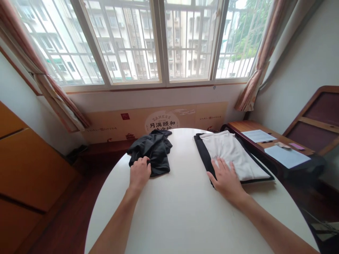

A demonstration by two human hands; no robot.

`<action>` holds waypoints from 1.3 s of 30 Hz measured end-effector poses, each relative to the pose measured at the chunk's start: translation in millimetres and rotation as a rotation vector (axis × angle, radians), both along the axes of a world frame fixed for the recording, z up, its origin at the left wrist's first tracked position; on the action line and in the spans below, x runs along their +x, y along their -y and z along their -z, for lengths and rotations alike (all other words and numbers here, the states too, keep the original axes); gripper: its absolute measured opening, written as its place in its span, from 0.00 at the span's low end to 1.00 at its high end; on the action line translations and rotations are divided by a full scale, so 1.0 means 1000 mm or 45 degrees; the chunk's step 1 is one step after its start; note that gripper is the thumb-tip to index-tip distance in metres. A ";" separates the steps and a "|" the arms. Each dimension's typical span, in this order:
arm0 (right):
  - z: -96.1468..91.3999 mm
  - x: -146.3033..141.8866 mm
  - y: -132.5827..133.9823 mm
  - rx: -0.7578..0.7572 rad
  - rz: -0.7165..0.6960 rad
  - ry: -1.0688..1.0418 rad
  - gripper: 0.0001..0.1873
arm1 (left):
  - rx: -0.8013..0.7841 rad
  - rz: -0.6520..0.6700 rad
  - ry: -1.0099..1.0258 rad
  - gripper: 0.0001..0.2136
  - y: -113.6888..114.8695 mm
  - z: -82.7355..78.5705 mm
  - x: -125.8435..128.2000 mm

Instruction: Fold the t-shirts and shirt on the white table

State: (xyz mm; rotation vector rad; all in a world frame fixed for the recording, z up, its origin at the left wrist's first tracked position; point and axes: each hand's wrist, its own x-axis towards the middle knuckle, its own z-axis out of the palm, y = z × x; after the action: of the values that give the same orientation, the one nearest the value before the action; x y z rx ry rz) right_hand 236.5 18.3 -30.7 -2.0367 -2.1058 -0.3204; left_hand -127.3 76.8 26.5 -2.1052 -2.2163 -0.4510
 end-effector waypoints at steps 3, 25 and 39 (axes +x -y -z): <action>0.002 0.001 -0.001 0.021 -0.004 -0.001 0.34 | 0.076 0.056 0.155 0.13 0.003 -0.004 0.006; -0.057 -0.033 0.028 -0.206 -0.446 -1.940 0.10 | -0.253 0.471 2.025 0.21 0.071 -0.034 0.096; -0.058 0.013 0.014 -0.478 -0.094 -2.409 0.22 | -0.799 1.163 0.771 0.40 0.098 -0.044 0.086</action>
State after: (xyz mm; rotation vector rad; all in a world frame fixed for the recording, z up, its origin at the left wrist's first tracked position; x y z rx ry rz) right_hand 249.8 4.1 27.4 -1.1301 -0.8756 1.4604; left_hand -41.3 -21.1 70.5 -3.7281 -1.5320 -0.5054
